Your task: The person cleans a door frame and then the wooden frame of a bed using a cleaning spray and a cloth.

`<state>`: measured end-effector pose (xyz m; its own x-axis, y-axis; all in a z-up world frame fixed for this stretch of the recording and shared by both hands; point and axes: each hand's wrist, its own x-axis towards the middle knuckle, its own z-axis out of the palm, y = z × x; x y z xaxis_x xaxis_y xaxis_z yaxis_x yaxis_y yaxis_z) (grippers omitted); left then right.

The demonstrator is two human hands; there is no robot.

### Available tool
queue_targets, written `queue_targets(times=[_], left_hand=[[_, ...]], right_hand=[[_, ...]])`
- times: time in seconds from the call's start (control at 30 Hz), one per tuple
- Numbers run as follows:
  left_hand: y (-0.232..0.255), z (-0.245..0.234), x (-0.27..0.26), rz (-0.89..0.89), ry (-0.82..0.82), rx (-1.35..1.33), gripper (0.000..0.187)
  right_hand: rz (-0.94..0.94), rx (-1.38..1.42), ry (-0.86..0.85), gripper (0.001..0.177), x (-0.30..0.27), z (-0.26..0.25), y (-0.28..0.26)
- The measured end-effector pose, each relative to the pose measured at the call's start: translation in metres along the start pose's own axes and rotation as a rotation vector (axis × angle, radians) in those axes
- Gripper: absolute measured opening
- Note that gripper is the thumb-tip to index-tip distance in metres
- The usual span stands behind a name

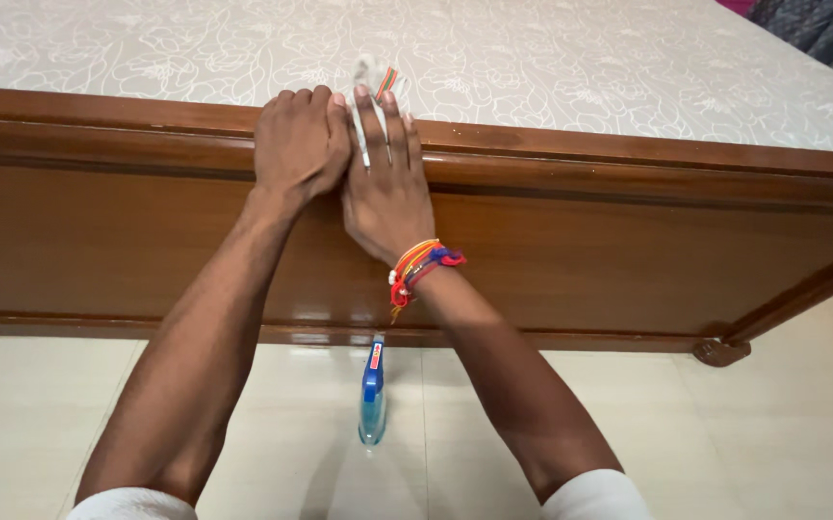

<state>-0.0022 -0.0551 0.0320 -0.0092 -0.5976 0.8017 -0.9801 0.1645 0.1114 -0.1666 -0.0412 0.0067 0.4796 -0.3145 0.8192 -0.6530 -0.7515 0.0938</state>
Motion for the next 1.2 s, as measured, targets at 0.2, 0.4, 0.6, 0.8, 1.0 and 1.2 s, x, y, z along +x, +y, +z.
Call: queue_targets(times=[0.2, 0.4, 0.6, 0.8, 1.0, 1.2], left_hand=[[0.003, -0.008, 0.001, -0.018, -0.047, -0.013, 0.041], [0.001, -0.014, 0.005, -0.039, -0.175, 0.001, 0.052], [0.004, -0.011, 0.003, -0.029, -0.140, 0.038, 0.054], [0.003, -0.010, 0.004, -0.039, -0.165, 0.062, 0.056], [0.007, -0.016, 0.007, -0.051, -0.197, 0.062, 0.058], [0.009, -0.017, 0.006, -0.070, -0.165, 0.013, 0.055]], right_hand=[[-0.197, -0.130, 0.014, 0.061, -0.021, 0.009, 0.025], [-0.259, -0.236, 0.027, 0.065, -0.047, -0.001, 0.112], [-0.118, -0.309, 0.085, 0.060, -0.093, -0.043, 0.211], [0.232, -0.365, 0.047, 0.060, -0.124, -0.089, 0.230], [0.372, -0.211, -0.070, 0.070, -0.120, -0.112, 0.215], [0.334, 0.036, -0.128, 0.065, -0.111, -0.116, 0.212]])
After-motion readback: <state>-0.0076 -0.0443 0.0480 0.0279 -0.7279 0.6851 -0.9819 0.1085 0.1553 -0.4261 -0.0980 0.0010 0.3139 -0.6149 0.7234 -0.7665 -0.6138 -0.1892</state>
